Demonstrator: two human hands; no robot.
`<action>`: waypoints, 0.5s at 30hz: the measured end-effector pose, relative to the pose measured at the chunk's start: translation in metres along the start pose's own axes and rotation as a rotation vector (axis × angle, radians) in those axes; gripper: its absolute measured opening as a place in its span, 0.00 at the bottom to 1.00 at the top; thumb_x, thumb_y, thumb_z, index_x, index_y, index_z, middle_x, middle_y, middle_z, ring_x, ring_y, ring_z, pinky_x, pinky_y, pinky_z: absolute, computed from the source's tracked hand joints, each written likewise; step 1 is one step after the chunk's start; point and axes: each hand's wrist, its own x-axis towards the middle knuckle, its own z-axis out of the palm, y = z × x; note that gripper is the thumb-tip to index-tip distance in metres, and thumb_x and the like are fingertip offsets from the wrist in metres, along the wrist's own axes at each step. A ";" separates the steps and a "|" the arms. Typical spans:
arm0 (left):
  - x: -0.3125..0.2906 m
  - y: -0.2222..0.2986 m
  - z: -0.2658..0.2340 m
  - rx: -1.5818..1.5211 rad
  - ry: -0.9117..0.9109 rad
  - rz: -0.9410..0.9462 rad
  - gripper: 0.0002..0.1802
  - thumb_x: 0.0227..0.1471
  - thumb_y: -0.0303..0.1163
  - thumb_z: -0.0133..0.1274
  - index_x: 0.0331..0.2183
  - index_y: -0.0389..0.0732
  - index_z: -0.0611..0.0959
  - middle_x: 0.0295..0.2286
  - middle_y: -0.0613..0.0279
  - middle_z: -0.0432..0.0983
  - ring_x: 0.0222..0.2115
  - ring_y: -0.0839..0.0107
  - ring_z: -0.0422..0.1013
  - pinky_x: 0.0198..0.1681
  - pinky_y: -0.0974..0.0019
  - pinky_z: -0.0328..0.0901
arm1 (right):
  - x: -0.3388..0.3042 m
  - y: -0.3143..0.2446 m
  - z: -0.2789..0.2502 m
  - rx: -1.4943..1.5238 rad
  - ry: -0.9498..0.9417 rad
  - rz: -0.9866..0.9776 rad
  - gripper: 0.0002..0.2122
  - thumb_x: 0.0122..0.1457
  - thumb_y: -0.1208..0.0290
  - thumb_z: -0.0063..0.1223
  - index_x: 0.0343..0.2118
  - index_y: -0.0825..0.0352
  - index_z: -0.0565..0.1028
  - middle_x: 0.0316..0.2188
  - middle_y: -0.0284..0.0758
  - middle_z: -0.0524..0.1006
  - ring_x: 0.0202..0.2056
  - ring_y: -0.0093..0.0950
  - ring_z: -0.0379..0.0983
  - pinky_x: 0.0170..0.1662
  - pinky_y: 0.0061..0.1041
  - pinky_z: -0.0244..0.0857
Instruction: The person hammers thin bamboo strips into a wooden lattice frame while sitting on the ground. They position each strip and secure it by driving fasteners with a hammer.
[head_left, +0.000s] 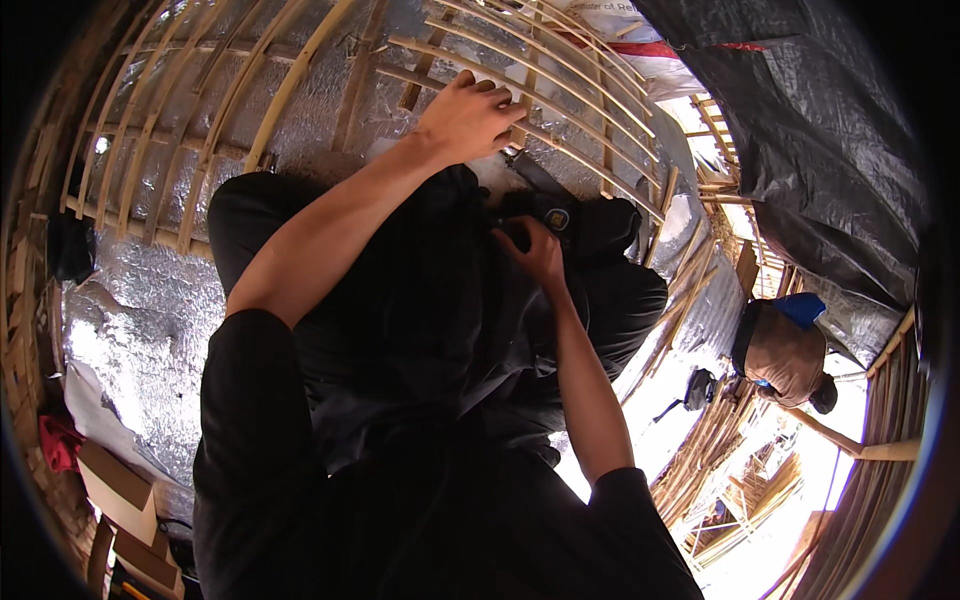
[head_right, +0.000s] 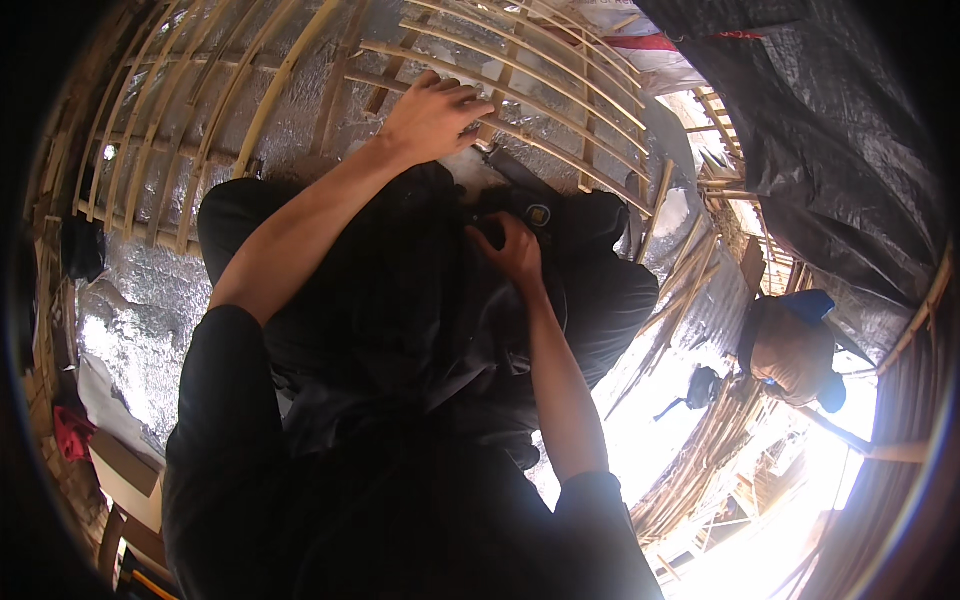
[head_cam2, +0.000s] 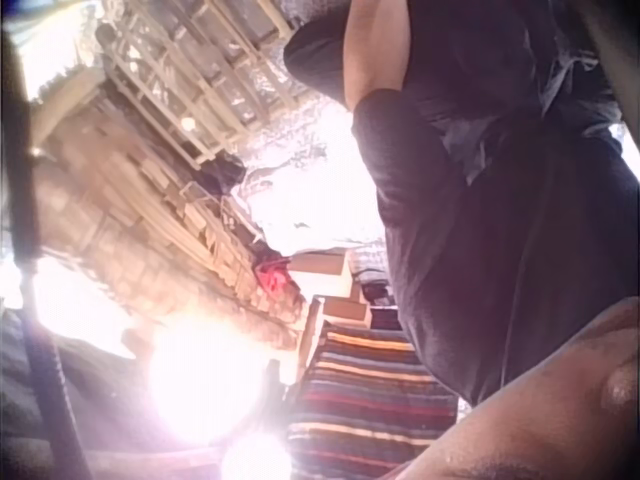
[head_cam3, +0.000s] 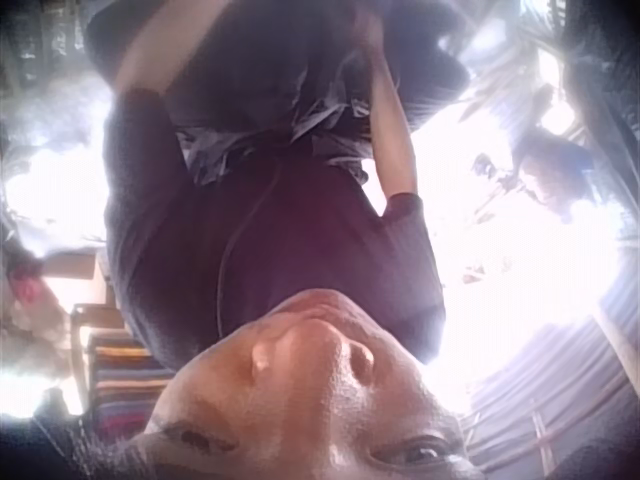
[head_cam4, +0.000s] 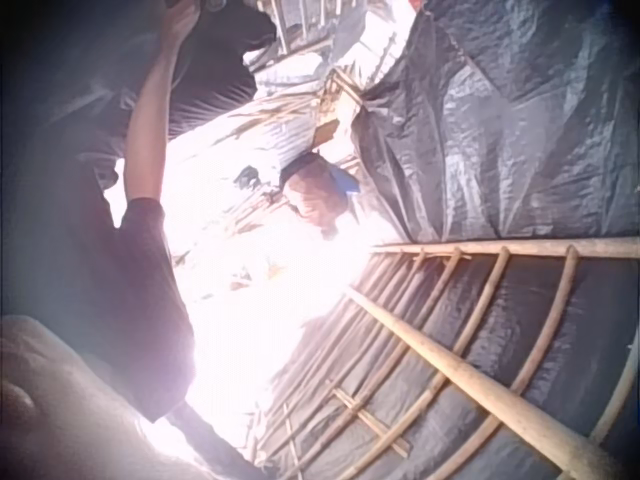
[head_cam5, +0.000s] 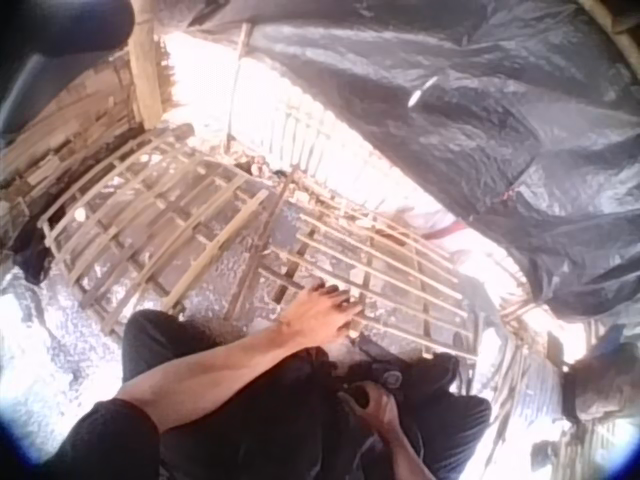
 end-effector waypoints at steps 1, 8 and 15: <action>0.000 -0.001 0.001 0.002 -0.001 0.001 0.25 0.47 0.43 0.67 0.49 0.52 0.84 0.43 0.64 0.82 0.45 0.63 0.79 0.52 0.54 0.68 | 0.001 0.000 0.000 0.002 0.005 0.000 0.21 0.55 0.52 0.72 0.41 0.66 0.83 0.38 0.40 0.84 0.41 0.41 0.83 0.45 0.36 0.75; -0.002 -0.005 -0.003 -0.147 -0.188 -0.011 0.31 0.45 0.46 0.69 0.51 0.50 0.83 0.44 0.61 0.82 0.47 0.57 0.78 0.56 0.51 0.69 | -0.001 -0.031 -0.011 -0.289 0.091 -0.170 0.14 0.58 0.58 0.69 0.38 0.64 0.82 0.33 0.38 0.82 0.37 0.39 0.81 0.43 0.37 0.74; 0.001 -0.029 -0.015 -0.280 -0.068 -0.119 0.30 0.46 0.55 0.70 0.46 0.47 0.87 0.45 0.57 0.83 0.50 0.52 0.77 0.56 0.48 0.69 | 0.029 -0.040 -0.062 -0.194 0.340 -0.212 0.09 0.62 0.66 0.64 0.36 0.67 0.80 0.32 0.39 0.81 0.35 0.42 0.78 0.40 0.40 0.72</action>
